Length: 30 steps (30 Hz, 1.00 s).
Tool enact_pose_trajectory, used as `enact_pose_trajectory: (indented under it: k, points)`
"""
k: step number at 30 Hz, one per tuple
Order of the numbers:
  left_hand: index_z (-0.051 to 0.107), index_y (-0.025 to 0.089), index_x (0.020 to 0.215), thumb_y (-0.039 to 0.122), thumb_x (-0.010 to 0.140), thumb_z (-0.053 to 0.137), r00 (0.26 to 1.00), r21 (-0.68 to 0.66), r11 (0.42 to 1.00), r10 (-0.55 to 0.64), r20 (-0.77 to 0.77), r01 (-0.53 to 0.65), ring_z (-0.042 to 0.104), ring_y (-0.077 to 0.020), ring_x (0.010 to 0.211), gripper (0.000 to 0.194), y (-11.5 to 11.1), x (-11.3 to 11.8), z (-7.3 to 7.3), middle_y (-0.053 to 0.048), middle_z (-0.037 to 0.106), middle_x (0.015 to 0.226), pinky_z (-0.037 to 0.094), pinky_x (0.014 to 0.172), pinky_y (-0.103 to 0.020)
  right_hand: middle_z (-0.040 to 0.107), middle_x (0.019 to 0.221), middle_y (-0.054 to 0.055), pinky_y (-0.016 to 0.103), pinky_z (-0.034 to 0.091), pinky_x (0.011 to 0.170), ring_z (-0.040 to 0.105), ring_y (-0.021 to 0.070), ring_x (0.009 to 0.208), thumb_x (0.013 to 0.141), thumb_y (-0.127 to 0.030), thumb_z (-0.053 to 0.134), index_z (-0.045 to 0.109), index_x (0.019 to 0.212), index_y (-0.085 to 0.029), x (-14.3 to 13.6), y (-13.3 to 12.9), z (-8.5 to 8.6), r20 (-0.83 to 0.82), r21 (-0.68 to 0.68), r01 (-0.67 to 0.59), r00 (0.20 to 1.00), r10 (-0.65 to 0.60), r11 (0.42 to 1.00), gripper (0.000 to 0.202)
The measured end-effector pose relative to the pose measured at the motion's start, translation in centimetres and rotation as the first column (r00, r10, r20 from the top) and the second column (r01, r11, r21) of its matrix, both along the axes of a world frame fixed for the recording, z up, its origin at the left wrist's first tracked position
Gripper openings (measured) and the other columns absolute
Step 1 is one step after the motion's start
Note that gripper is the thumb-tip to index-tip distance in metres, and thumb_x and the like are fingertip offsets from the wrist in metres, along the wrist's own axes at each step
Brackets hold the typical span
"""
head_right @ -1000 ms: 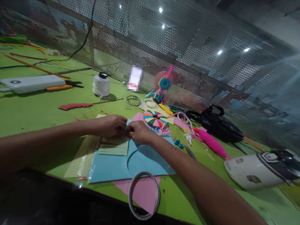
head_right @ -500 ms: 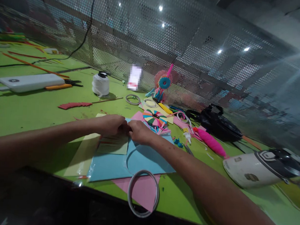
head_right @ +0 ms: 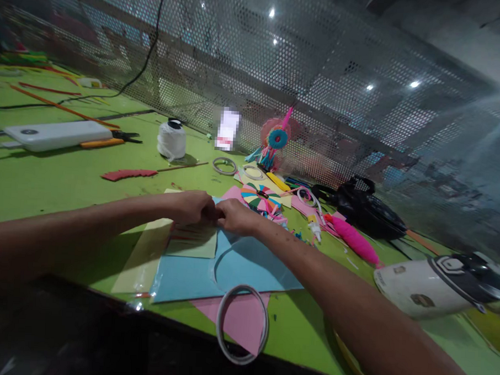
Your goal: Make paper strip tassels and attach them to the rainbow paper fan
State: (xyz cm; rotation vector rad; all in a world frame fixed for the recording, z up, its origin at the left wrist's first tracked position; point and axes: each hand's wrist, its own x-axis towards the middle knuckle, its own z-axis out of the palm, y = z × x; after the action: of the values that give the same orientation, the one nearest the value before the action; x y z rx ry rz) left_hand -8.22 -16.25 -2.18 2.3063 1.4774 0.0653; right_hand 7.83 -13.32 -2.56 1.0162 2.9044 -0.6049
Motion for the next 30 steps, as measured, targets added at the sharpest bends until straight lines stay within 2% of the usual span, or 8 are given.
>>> enact_pose_trajectory:
  k: [5, 11, 14, 18, 21, 25, 30]
  points:
    - [0.071, 0.018, 0.084, 0.018, 0.062, 0.052, 0.997, -0.011, 0.998, -0.063, 0.049, 0.063, 0.055, -0.0145, 0.061, 0.029, 0.6, -0.8, -0.4, -0.003, 0.068, 0.071, 0.036, 0.052, -0.023, 0.06, 0.077, 0.004, 0.022, 0.037, 0.064, 0.051, 0.0118, 0.069, 0.073, -0.005, 0.055, 0.062, 0.076, -0.012, 0.3, -1.1, -0.1, -0.016, 0.187, -0.068, 0.997, 0.073, 0.98, 0.011]
    - [0.07, 0.02, 0.079, 0.018, 0.061, 0.052, 0.998, 0.081, 0.995, -0.057, -0.029, 0.059, 0.053, -0.0152, 0.054, 0.025, 0.2, -0.6, -0.7, -0.004, 0.067, 0.067, 0.032, 0.047, -0.024, 0.058, 0.086, 0.008, 0.025, 0.038, 0.067, 0.052, 0.015, 0.076, 0.077, -0.005, 0.05, 0.058, 0.085, -0.011, 0.6, -2.1, -0.7, 0.032, 0.322, -0.098, 0.995, 0.092, 0.942, 0.012]
    - [0.069, 0.018, 0.074, 0.018, 0.063, 0.051, 0.993, 0.176, 0.981, -0.059, -0.106, 0.077, 0.054, -0.018, 0.052, 0.021, -0.6, -0.3, -0.5, -0.009, 0.066, 0.065, 0.029, 0.046, -0.026, 0.059, 0.087, 0.008, 0.025, 0.038, 0.065, 0.053, 0.0157, 0.075, 0.076, -0.002, 0.049, 0.057, 0.087, -0.01, 0.8, -2.3, -0.9, 0.064, 0.351, -0.124, 0.992, 0.109, 0.928, 0.016]
    - [0.068, 0.015, 0.075, 0.019, 0.068, 0.049, 0.988, 0.284, 0.953, -0.069, -0.141, 0.107, 0.058, -0.0213, 0.059, 0.021, -1.6, -0.2, -0.4, -0.012, 0.066, 0.069, 0.032, 0.05, -0.027, 0.061, 0.089, 0.009, 0.025, 0.041, 0.069, 0.055, 0.0156, 0.08, 0.077, -0.001, 0.049, 0.061, 0.087, -0.01, 1.0, -2.0, -0.6, -0.005, 0.281, -0.157, 0.986, 0.165, 0.947, 0.018]
    - [0.066, 0.016, 0.074, 0.016, 0.069, 0.049, 0.985, 0.379, 0.914, -0.099, -0.14, 0.145, 0.059, -0.0211, 0.063, 0.018, -2.1, -0.2, -0.9, -0.01, 0.065, 0.072, 0.033, 0.051, -0.027, 0.063, 0.08, 0.006, 0.023, 0.041, 0.07, 0.057, 0.0136, 0.077, 0.076, -0.001, 0.054, 0.066, 0.081, -0.01, 1.0, -1.6, -0.4, -0.107, 0.205, -0.142, 0.98, 0.167, 0.968, 0.015]
    - [0.064, 0.015, 0.077, 0.015, 0.073, 0.048, 0.973, 0.503, 0.834, -0.162, -0.167, 0.226, 0.058, -0.0215, 0.068, 0.016, -2.4, -0.2, -1.7, -0.009, 0.063, 0.075, 0.036, 0.053, -0.028, 0.061, 0.071, 0.004, 0.021, 0.039, 0.062, 0.055, 0.0117, 0.067, 0.073, -0.002, 0.06, 0.067, 0.073, -0.01, 1.0, -1.2, -0.4, -0.144, 0.184, -0.051, 0.987, 0.078, 0.982, 0.011]
    - [0.063, 0.012, 0.083, 0.01, 0.076, 0.047, 0.914, 0.572, 0.717, -0.363, -0.182, 0.399, 0.056, -0.0227, 0.081, 0.018, -2.3, -0.3, -2.1, -0.011, 0.063, 0.086, 0.042, 0.068, -0.031, 0.063, 0.083, 0.008, 0.024, 0.04, 0.067, 0.056, 0.0155, 0.078, 0.077, -0.003, 0.054, 0.064, 0.074, -0.01, 0.9, -1.4, -0.9, -0.107, 0.256, -0.131, 0.981, 0.163, 0.958, 0.013]
